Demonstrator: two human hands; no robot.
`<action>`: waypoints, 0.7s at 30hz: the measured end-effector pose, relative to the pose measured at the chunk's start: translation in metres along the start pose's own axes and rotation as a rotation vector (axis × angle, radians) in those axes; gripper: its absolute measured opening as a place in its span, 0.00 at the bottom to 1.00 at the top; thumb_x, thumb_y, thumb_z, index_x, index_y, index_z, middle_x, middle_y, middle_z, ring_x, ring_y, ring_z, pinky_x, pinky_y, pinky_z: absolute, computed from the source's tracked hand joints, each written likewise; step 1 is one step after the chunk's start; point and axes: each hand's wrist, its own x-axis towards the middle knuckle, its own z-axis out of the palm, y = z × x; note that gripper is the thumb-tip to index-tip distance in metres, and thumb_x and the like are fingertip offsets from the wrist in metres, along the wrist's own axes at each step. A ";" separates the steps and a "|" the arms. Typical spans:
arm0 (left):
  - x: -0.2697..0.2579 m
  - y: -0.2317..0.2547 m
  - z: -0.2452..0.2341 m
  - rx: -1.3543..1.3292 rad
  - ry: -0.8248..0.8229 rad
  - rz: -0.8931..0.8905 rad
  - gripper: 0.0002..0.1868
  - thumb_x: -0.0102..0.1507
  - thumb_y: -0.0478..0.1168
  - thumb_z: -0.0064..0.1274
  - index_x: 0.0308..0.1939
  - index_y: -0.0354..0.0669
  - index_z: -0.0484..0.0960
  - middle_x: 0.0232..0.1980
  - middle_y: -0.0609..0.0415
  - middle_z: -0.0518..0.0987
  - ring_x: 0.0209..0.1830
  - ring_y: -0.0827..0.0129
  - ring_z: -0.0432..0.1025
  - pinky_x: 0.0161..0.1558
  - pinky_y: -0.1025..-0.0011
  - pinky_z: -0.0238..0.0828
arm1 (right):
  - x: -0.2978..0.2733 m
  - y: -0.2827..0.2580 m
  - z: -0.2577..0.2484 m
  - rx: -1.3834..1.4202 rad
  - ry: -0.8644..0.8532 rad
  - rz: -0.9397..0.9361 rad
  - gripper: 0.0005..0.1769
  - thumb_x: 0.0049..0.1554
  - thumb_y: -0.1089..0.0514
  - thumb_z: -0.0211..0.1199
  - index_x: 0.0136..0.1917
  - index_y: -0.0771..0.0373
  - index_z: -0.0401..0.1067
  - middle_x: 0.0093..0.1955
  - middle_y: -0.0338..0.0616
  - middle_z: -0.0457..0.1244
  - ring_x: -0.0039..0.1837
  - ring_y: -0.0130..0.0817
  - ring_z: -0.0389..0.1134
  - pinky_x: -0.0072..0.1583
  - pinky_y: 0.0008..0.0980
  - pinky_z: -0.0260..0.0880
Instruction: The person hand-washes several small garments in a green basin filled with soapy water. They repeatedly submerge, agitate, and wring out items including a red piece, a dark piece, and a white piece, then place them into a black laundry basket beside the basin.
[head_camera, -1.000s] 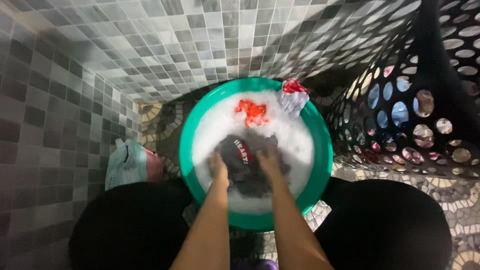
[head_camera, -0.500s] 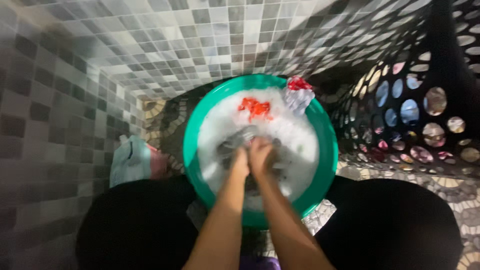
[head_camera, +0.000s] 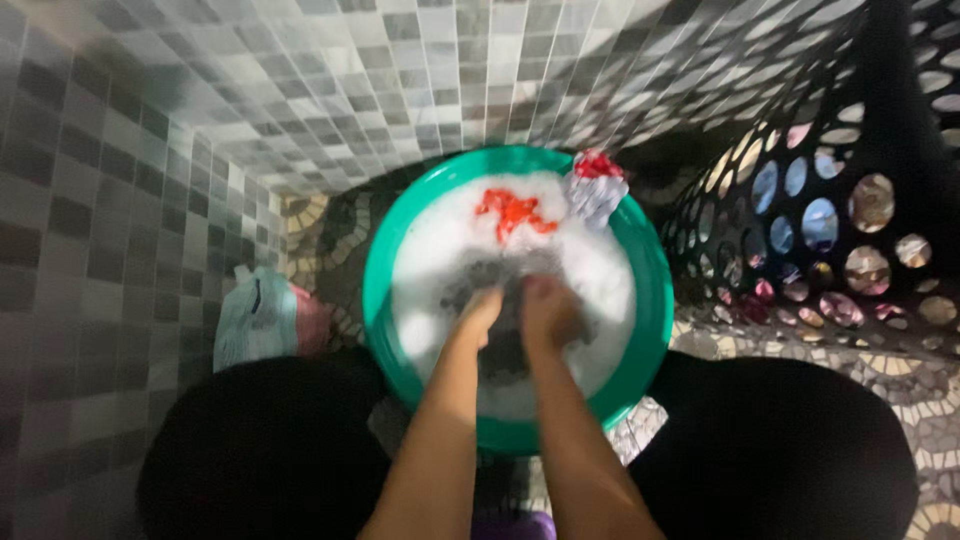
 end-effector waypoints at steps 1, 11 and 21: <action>-0.007 0.014 0.001 0.191 0.093 0.066 0.25 0.65 0.59 0.51 0.57 0.49 0.82 0.57 0.49 0.82 0.59 0.57 0.73 0.59 0.53 0.65 | 0.001 0.011 -0.011 -0.017 0.053 0.027 0.14 0.58 0.47 0.65 0.39 0.58 0.78 0.42 0.50 0.69 0.51 0.55 0.69 0.52 0.55 0.67; -0.087 -0.013 -0.008 1.309 0.303 0.175 0.40 0.61 0.58 0.61 0.74 0.69 0.61 0.78 0.46 0.31 0.80 0.42 0.40 0.70 0.34 0.49 | -0.017 0.092 0.096 0.081 -0.365 -0.608 0.43 0.43 0.59 0.69 0.72 0.54 0.64 0.69 0.59 0.58 0.70 0.62 0.58 0.69 0.56 0.62; 0.010 -0.079 -0.030 0.649 0.335 -0.059 0.31 0.63 0.57 0.56 0.68 0.61 0.66 0.72 0.48 0.45 0.75 0.48 0.49 0.66 0.43 0.55 | -0.021 0.063 0.080 0.598 -0.882 0.622 0.32 0.49 0.47 0.68 0.66 0.51 0.67 0.70 0.52 0.62 0.66 0.52 0.64 0.62 0.55 0.67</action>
